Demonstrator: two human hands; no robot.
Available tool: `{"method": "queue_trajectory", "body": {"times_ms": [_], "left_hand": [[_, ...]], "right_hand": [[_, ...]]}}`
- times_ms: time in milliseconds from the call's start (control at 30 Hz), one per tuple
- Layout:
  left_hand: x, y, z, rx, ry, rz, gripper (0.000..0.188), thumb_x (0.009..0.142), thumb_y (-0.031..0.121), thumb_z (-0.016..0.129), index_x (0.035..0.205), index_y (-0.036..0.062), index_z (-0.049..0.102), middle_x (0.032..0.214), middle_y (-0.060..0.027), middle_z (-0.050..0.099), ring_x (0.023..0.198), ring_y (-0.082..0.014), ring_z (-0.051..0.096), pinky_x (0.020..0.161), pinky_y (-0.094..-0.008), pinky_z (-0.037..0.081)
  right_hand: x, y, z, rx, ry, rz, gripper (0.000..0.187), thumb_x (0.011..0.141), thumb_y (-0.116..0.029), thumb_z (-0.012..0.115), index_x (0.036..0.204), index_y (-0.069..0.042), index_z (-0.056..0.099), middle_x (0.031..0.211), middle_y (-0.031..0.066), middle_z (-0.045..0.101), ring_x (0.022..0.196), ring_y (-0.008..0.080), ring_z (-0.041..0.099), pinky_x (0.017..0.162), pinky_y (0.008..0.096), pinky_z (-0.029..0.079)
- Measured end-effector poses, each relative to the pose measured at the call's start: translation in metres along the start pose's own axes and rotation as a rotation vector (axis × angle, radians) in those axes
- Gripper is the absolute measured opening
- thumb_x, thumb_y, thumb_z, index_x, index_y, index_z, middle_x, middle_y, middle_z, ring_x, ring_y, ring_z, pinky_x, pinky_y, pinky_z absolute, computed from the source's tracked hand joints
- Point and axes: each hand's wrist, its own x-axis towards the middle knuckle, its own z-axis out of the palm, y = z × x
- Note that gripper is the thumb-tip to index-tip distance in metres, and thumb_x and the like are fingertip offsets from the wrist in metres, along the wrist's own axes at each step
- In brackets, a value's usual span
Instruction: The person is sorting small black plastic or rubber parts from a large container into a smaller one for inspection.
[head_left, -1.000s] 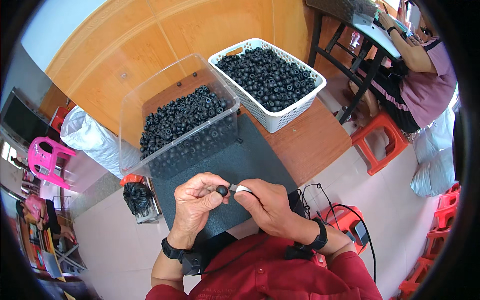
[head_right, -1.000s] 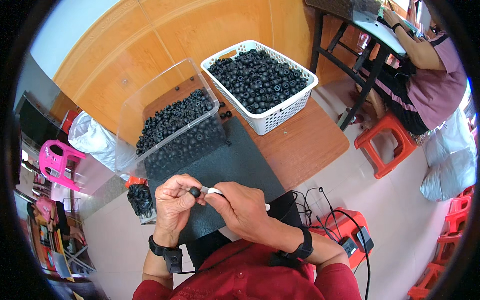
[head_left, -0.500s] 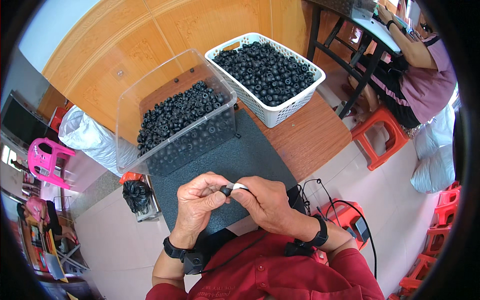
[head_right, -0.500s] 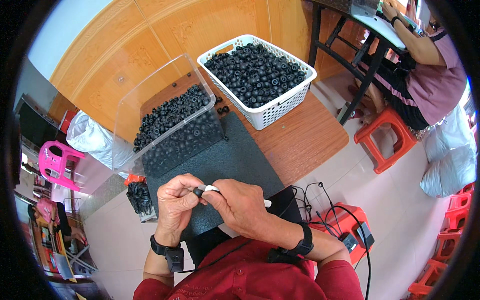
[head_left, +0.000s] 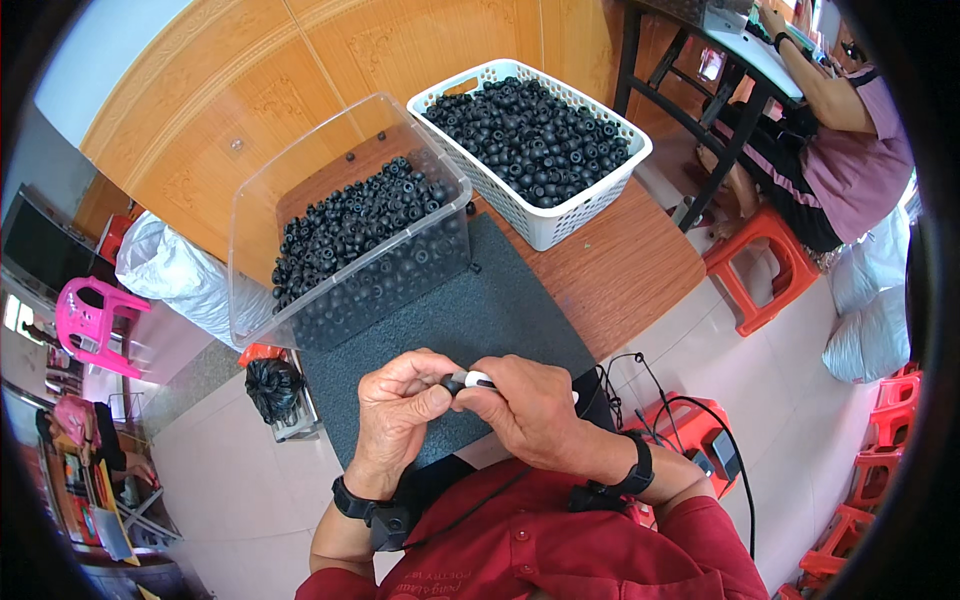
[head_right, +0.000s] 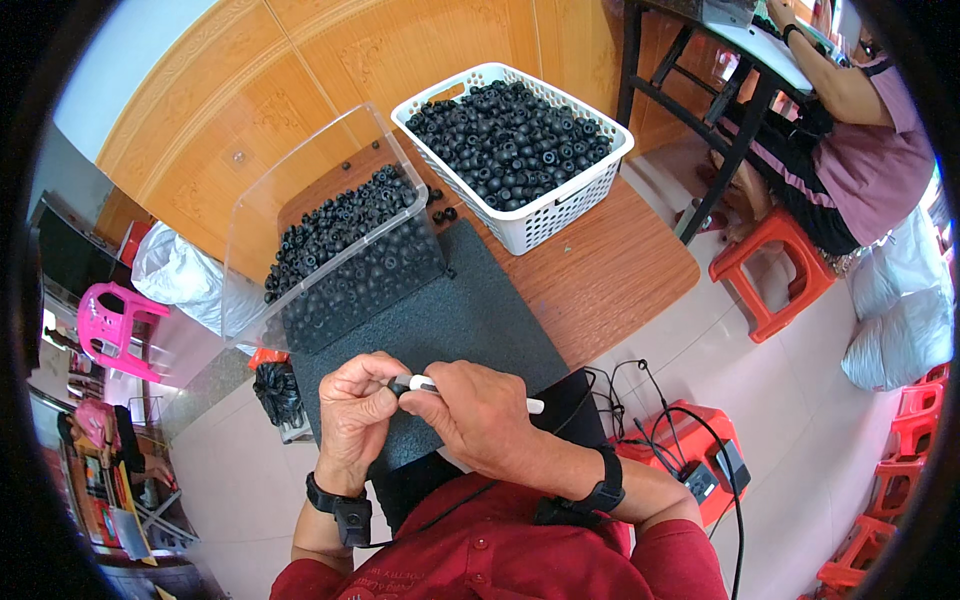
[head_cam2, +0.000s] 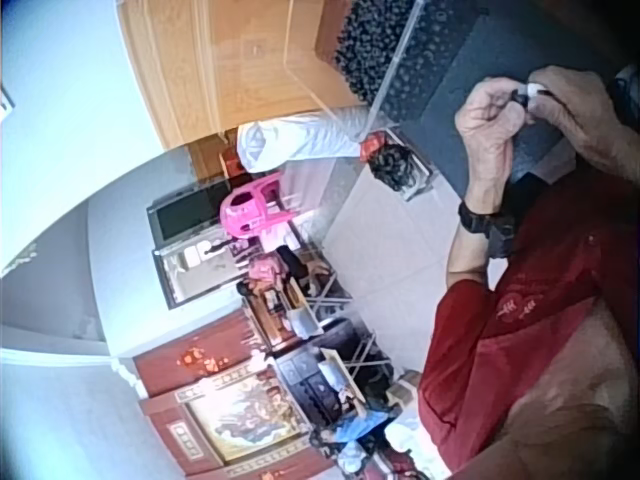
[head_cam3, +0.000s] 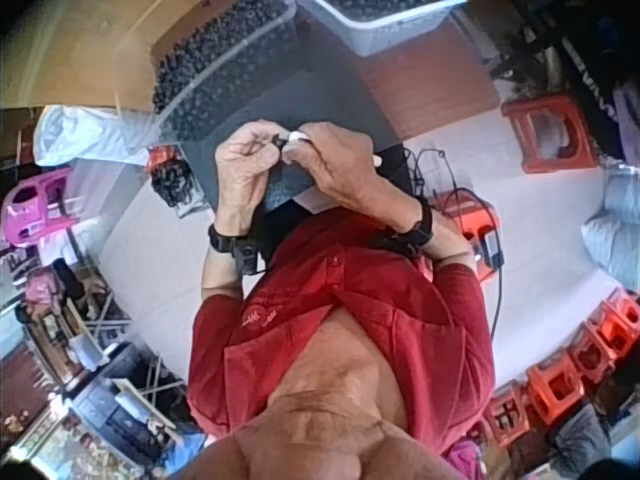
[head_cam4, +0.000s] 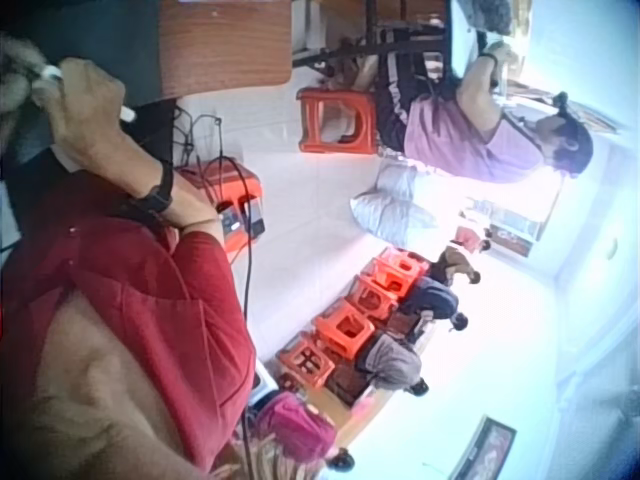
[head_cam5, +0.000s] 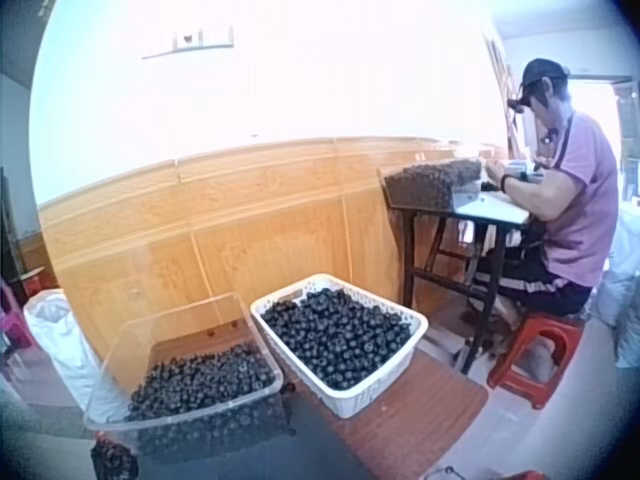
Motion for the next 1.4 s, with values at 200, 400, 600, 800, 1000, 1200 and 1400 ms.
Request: {"method": "queue_trajectory", "body": {"times_ms": [200,400,600,800,1000,1200,1400], "left_hand": [[0.000,0.002,0.009,-0.073,0.051,-0.072,0.028,0.074,0.011,0.075,0.092,-0.0047,0.062,0.087,-0.0097,0.061,0.080,-0.0154,0.057,0.072,-0.0246,0.046],[-0.001,-0.009,0.004,-0.128,0.038,-0.075,0.025,0.075,0.010,0.072,0.093,-0.0050,0.063,0.085,-0.0122,0.062,0.073,-0.0182,0.060,0.064,-0.0280,0.049],[-0.003,-0.013,0.002,-0.121,0.059,-0.079,0.026,0.076,0.011,0.072,0.095,-0.0046,0.064,0.085,-0.0133,0.064,0.071,-0.0196,0.062,0.063,-0.0302,0.051],[-0.006,-0.019,0.006,-0.149,0.136,-0.118,0.026,0.077,0.012,0.072,0.095,-0.0046,0.064,0.086,-0.0126,0.064,0.076,-0.0187,0.062,0.068,-0.0294,0.050],[0.000,-0.019,0.005,-0.173,0.057,-0.092,0.026,0.077,0.011,0.071,0.096,-0.0055,0.064,0.089,-0.0122,0.064,0.078,-0.0185,0.061,0.071,-0.0290,0.050],[0.001,-0.017,0.008,-0.033,0.061,-0.028,0.025,0.076,0.009,0.072,0.094,-0.0062,0.065,0.088,-0.0108,0.062,0.079,-0.0182,0.060,0.071,-0.0277,0.050],[0.008,-0.017,0.016,0.068,0.042,0.037,0.025,0.074,0.008,0.073,0.092,-0.0069,0.066,0.089,-0.0109,0.060,0.079,-0.0180,0.060,0.070,-0.0277,0.051]], "right_hand": [[-0.001,0.004,0.002,-0.103,0.026,-0.079,0.027,0.084,-0.029,0.065,0.083,-0.004,0.055,0.060,0.0071,0.049,0.049,0.0222,0.051,0.043,0.0327,0.039],[-0.002,0.006,0.001,-0.153,0.053,-0.123,0.031,0.085,-0.032,0.063,0.074,-0.006,0.050,0.056,0.0057,0.043,0.046,0.0210,0.047,0.041,0.0322,0.037],[-0.002,0.008,-0.002,-0.229,0.016,-0.154,0.031,0.086,-0.032,0.062,0.072,-0.006,0.049,0.055,0.0055,0.042,0.047,0.0206,0.048,0.041,0.0317,0.038],[-0.009,0.007,0.000,-0.262,-0.029,-0.213,0.028,0.085,-0.029,0.062,0.074,-0.006,0.051,0.056,0.0062,0.044,0.049,0.0211,0.050,0.042,0.0329,0.039],[-0.012,0.017,0.003,0.028,0.011,-0.033,0.025,0.084,-0.027,0.064,0.078,-0.004,0.056,0.061,0.0079,0.052,0.052,0.0221,0.055,0.045,0.0320,0.041],[-0.008,0.009,-0.002,0.375,0.014,0.310,0.026,0.085,-0.025,0.066,0.080,-0.001,0.057,0.062,0.0078,0.054,0.052,0.0140,0.052,0.047,0.0276,0.040],[-0.005,0.006,-0.016,0.490,-0.092,0.478,0.021,0.088,-0.019,0.064,0.082,0.000,0.057,0.068,0.0006,0.054,0.064,0.0040,0.046,0.054,0.0227,0.038]]}}
